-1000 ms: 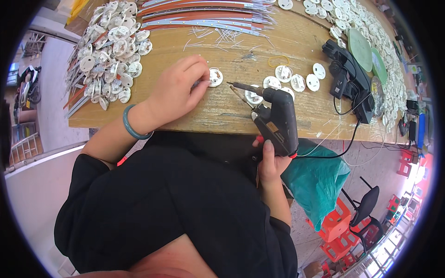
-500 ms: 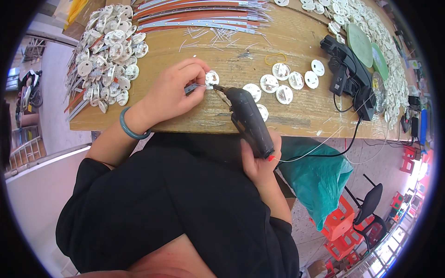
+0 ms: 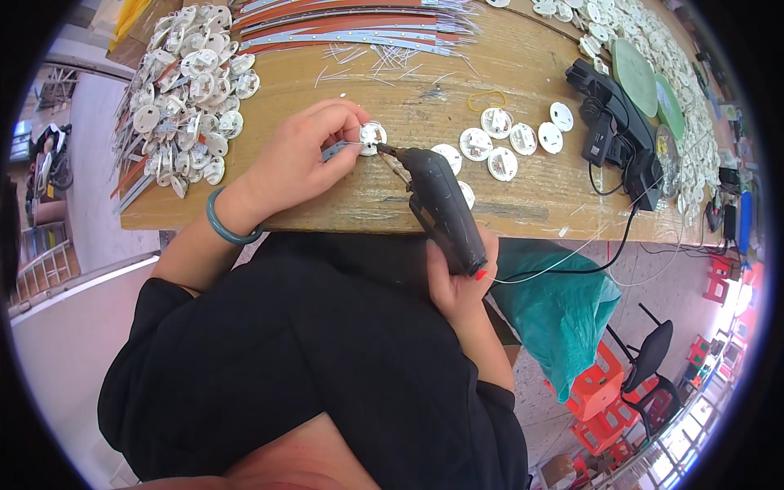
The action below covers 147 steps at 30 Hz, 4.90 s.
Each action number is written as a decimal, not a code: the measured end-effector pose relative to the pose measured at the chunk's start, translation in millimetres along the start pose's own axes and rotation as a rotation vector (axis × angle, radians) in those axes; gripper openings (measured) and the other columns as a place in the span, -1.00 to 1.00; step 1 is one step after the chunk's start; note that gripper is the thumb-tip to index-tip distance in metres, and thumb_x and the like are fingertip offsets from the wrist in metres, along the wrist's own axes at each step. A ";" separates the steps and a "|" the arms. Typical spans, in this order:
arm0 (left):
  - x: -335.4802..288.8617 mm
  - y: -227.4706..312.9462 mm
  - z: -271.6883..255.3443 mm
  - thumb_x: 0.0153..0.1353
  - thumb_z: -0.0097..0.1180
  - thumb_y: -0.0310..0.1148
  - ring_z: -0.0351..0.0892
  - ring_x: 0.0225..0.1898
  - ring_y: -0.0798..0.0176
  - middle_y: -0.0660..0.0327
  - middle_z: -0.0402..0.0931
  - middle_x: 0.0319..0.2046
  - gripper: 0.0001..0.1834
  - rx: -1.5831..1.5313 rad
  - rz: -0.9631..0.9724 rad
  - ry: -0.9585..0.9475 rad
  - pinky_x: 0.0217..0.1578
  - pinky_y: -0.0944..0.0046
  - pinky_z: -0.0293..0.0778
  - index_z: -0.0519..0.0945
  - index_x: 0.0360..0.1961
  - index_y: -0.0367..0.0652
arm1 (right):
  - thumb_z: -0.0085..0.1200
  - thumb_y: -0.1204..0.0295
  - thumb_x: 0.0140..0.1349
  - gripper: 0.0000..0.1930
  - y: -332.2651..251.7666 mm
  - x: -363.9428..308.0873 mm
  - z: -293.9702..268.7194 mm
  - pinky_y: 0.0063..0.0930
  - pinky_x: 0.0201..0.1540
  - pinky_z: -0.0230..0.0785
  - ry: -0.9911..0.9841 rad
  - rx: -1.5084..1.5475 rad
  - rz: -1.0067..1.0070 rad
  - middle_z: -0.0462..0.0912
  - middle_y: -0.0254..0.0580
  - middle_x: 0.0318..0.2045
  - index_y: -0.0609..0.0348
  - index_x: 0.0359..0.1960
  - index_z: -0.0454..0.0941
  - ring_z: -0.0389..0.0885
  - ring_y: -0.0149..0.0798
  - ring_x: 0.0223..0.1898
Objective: The person solders wires and LED strips onto circular light fixture bases using a handheld soldering gun on a table.
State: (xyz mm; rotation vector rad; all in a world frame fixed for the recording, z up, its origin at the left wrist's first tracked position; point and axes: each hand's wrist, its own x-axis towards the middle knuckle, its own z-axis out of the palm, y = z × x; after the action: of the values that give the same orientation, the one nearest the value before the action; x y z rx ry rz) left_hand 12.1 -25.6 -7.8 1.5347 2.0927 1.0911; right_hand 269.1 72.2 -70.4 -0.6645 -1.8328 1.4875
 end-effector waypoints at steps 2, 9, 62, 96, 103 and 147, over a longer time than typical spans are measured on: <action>0.0 -0.6 -0.8 0.13 0.11 -0.51 0.56 -0.35 0.18 0.08 0.55 -0.15 -0.90 -0.003 0.003 -0.008 -0.31 0.28 0.52 0.42 -0.40 -0.26 | 0.21 0.60 0.14 -0.56 0.2 0.9 -1.1 -0.53 -0.04 0.32 -0.011 -0.015 -0.008 0.58 -0.14 -0.18 0.35 0.05 0.34 0.54 -0.39 -0.19; -0.8 2.2 -7.4 0.13 0.11 -0.52 0.56 -0.32 0.21 0.09 0.54 -0.12 -0.91 0.000 0.071 -0.067 -0.28 0.30 0.53 0.44 -0.40 -0.26 | 0.21 0.59 0.16 -0.57 2.2 1.1 0.4 -0.53 -0.04 0.32 0.020 0.042 -0.010 0.57 -0.13 -0.17 0.35 0.05 0.35 0.53 -0.39 -0.18; -6.4 1.7 9.6 0.07 0.11 -0.53 0.52 -0.42 0.17 0.13 0.54 -0.21 -0.92 0.059 0.047 0.095 -0.35 0.27 0.47 0.44 -0.43 -0.25 | 0.28 0.55 0.09 -0.56 -3.9 7.4 0.4 -0.47 -0.08 0.39 -0.042 -0.229 -0.228 0.60 -0.11 -0.22 0.31 -0.01 0.38 0.59 -0.32 -0.22; -7.0 0.7 9.7 0.06 0.12 -0.54 0.53 -0.39 0.13 0.12 0.54 -0.21 -0.90 0.065 0.054 0.101 -0.34 0.25 0.47 0.43 -0.45 -0.25 | 0.28 0.56 0.09 -0.57 3.5 1.5 -1.9 -0.50 -0.08 0.36 -0.038 -0.117 -0.113 0.59 -0.14 -0.23 0.32 -0.02 0.38 0.56 -0.36 -0.23; -6.8 -0.2 10.5 0.07 0.12 -0.54 0.53 -0.40 0.15 0.12 0.54 -0.21 -0.90 0.070 0.054 0.098 -0.34 0.25 0.47 0.43 -0.45 -0.25 | 0.27 0.57 0.10 -0.58 -0.2 2.9 0.7 -0.50 -0.07 0.36 -0.033 -0.122 -0.107 0.59 -0.13 -0.22 0.32 -0.02 0.38 0.56 -0.36 -0.22; -7.5 3.3 3.7 0.11 0.16 -0.46 0.58 -0.36 0.08 0.15 0.53 -0.32 -0.92 -0.080 0.032 0.066 -0.32 0.18 0.49 0.55 -0.36 -0.22 | 0.11 0.58 0.24 -0.56 -6.3 3.2 -5.4 -0.54 -0.31 0.46 0.082 0.210 0.146 0.57 -0.06 -0.24 0.32 0.12 0.24 0.59 -0.37 -0.39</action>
State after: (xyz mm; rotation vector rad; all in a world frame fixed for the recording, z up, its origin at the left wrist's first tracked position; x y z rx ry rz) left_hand 19.4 -30.6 -9.1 1.5185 2.0470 1.2378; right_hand 271.4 76.6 -63.0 -0.7566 -1.5682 1.6938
